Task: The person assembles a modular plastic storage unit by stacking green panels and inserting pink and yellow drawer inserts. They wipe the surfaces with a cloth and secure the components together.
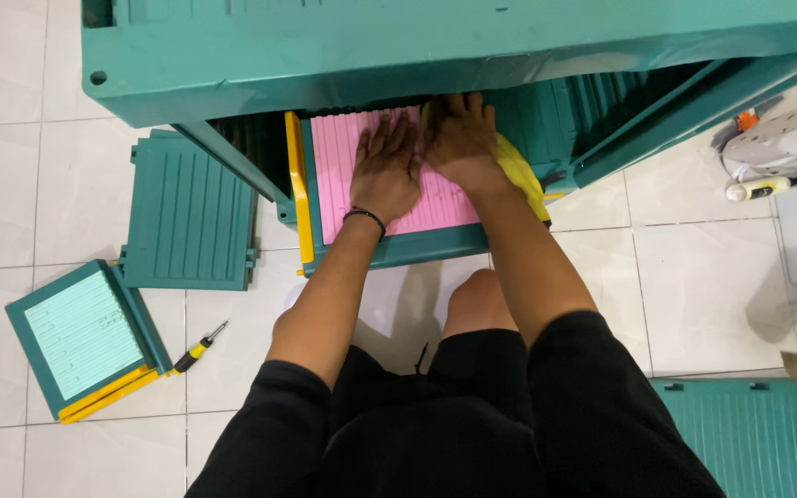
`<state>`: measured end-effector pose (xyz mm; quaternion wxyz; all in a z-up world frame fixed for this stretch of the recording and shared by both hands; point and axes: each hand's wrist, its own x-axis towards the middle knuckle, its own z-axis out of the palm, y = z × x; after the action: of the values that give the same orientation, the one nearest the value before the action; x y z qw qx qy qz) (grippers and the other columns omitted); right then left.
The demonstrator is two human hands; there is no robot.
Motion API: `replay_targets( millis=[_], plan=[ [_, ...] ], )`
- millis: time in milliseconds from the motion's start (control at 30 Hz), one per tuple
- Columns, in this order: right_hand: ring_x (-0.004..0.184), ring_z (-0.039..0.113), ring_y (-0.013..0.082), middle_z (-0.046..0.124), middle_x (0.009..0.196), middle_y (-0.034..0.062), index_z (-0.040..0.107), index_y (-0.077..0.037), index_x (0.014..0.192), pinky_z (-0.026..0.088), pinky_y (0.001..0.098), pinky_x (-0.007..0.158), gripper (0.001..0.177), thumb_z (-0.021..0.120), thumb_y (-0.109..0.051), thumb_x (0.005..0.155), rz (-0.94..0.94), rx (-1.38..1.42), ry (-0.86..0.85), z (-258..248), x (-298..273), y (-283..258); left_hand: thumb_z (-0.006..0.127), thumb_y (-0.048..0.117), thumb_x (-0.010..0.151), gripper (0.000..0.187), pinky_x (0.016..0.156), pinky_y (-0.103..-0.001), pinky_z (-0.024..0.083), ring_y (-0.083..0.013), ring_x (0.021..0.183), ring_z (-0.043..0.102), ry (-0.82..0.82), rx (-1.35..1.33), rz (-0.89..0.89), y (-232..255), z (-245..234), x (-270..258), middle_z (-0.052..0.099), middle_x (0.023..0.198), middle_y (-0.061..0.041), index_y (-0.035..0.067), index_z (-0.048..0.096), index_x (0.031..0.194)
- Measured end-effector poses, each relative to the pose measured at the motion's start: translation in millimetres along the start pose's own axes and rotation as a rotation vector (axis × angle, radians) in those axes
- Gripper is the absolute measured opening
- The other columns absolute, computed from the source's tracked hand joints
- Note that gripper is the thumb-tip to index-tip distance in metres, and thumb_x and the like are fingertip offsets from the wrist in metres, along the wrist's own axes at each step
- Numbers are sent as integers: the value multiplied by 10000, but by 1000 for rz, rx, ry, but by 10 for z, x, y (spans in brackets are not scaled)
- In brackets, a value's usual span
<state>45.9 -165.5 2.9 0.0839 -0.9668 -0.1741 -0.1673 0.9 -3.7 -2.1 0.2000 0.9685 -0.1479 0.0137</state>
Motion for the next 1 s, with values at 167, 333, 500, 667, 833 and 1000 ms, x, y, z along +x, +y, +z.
replay_targets(
  millis=[167, 333, 500, 667, 833, 1000],
  plan=[
    [1113, 512, 422, 595, 1228, 162, 689, -97, 1233, 418, 539, 927, 405, 611, -293, 886, -41, 35, -17, -518, -676, -234, 398, 277, 1011, 583, 1269, -497, 99, -270, 1567, 184, -3, 2, -4, -25, 7, -6, 263, 1687, -74, 77, 399, 1558],
    [1121, 523, 325, 607, 1279, 96, 700, -24, 1280, 427, 477, 991, 442, 624, -168, 869, -59, 185, -27, -1114, -1526, -500, 390, 263, 1014, 581, 1258, -491, 84, -278, 1560, 167, -16, -17, 1, -30, 15, 5, 241, 1686, -73, 66, 380, 1560],
    [1151, 530, 329, 613, 1301, 98, 687, -39, 1298, 413, 477, 963, 418, 620, -194, 916, -78, 180, 10, -1082, -1457, -578, 407, 265, 1021, 579, 1271, -499, 93, -285, 1566, 165, -13, -28, 9, -37, -14, -30, 240, 1691, -68, 70, 380, 1565],
    [1162, 529, 355, 625, 1277, 112, 728, -61, 1142, 414, 510, 911, 290, 595, -245, 962, -88, -7, -23, -660, -793, -441, 447, 263, 995, 596, 1260, -521, 111, -299, 1565, 175, 6, -3, 39, -42, -22, -16, 256, 1684, -91, 50, 398, 1550],
    [1219, 470, 410, 583, 1329, 165, 731, -51, 1075, 373, 591, 917, 350, 550, -317, 938, 6, 100, -187, -176, -138, -163, 468, 229, 962, 617, 1263, -541, 110, -307, 1562, 179, -30, 18, 25, -33, -18, 0, 274, 1673, -83, 103, 390, 1561],
    [1275, 436, 439, 566, 1351, 179, 708, -63, 1168, 334, 631, 969, 400, 509, -357, 983, 39, 55, -159, 83, 270, -84, 470, 241, 959, 681, 1251, -543, 122, -315, 1555, 189, 6, 10, 20, -18, 0, 21, 275, 1676, -88, 79, 302, 1599]
  ],
)
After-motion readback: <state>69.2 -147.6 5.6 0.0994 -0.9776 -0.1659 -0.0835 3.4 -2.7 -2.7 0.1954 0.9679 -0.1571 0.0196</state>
